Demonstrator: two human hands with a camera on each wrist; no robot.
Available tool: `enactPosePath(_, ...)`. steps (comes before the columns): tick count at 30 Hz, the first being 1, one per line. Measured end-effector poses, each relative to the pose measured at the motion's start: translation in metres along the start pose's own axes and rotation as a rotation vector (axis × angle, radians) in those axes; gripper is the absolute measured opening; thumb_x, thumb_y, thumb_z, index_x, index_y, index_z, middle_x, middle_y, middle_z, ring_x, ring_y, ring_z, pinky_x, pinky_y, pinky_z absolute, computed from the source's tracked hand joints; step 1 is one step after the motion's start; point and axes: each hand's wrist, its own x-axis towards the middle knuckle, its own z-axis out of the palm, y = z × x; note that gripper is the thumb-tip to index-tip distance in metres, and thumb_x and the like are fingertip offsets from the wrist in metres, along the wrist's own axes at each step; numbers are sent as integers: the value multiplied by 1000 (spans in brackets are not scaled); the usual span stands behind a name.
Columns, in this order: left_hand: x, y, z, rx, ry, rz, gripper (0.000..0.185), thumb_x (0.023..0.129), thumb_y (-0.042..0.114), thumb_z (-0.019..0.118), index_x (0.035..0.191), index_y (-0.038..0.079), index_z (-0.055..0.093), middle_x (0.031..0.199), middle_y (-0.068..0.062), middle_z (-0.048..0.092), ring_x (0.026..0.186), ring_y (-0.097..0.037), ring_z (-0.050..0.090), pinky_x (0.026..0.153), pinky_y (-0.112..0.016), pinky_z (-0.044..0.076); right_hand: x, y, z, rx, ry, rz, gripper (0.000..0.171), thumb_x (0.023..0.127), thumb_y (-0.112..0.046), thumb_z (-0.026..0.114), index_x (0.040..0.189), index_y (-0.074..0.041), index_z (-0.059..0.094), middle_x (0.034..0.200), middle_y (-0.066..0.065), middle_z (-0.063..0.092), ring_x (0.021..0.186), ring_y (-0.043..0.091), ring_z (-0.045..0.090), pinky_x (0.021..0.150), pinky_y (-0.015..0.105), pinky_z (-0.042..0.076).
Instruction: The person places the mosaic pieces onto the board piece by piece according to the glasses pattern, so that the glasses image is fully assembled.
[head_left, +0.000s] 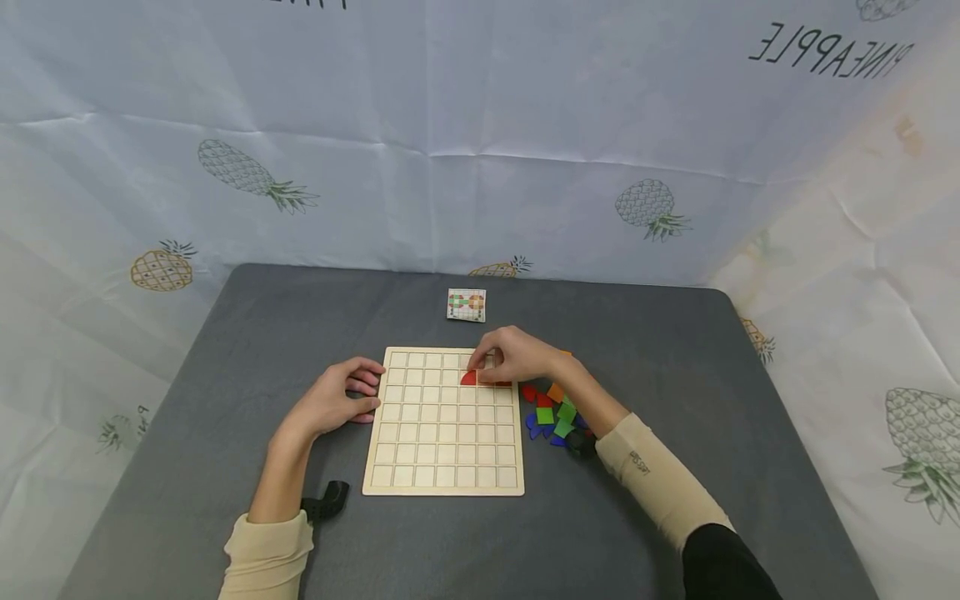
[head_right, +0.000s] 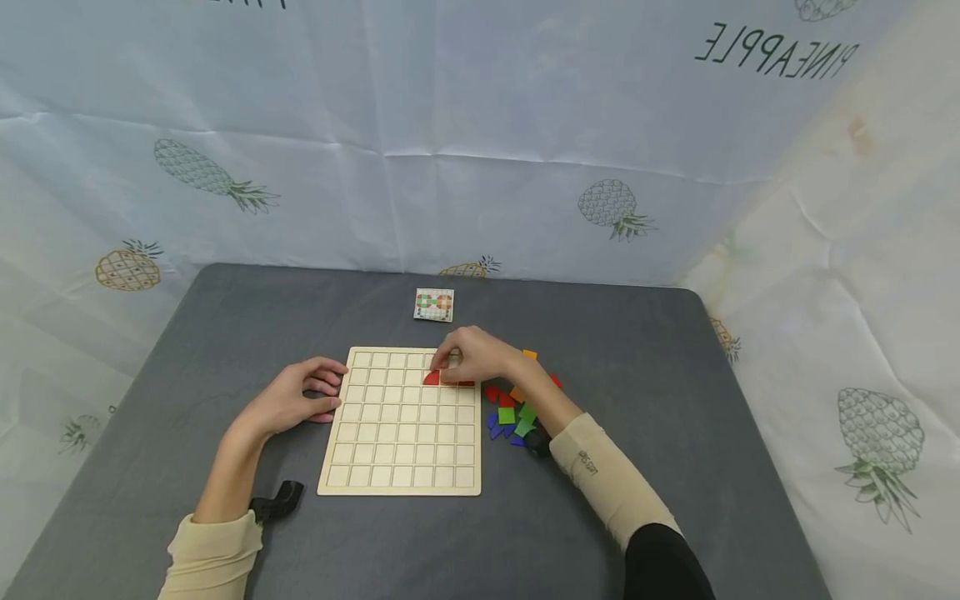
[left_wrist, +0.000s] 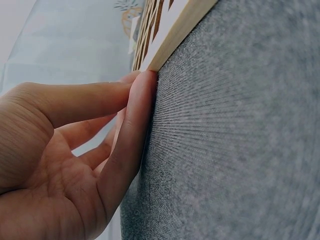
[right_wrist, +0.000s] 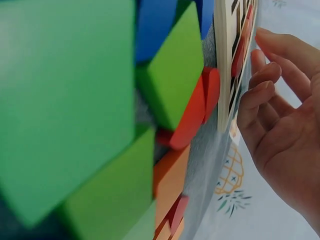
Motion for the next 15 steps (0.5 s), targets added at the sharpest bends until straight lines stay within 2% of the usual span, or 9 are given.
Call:
enactPosePath(8, 0, 1, 0, 4, 1, -2, 48, 99, -7, 72, 144, -6, 56, 127, -26, 57, 108, -31, 62, 73, -34, 69, -20, 10, -7, 28, 45, 31, 17, 99, -14, 79, 115, -10, 84, 107, 8, 77, 61, 8, 55, 60, 21, 48)
enactPosePath(15, 0, 1, 0, 4, -3, 5, 48, 100, -7, 71, 145, -6, 55, 128, -27, 57, 107, -31, 62, 73, -33, 69, -43, 19, -17, 62, 84, 93, 19, 98, -17, 82, 117, -12, 84, 107, 8, 77, 62, 8, 54, 60, 23, 47)
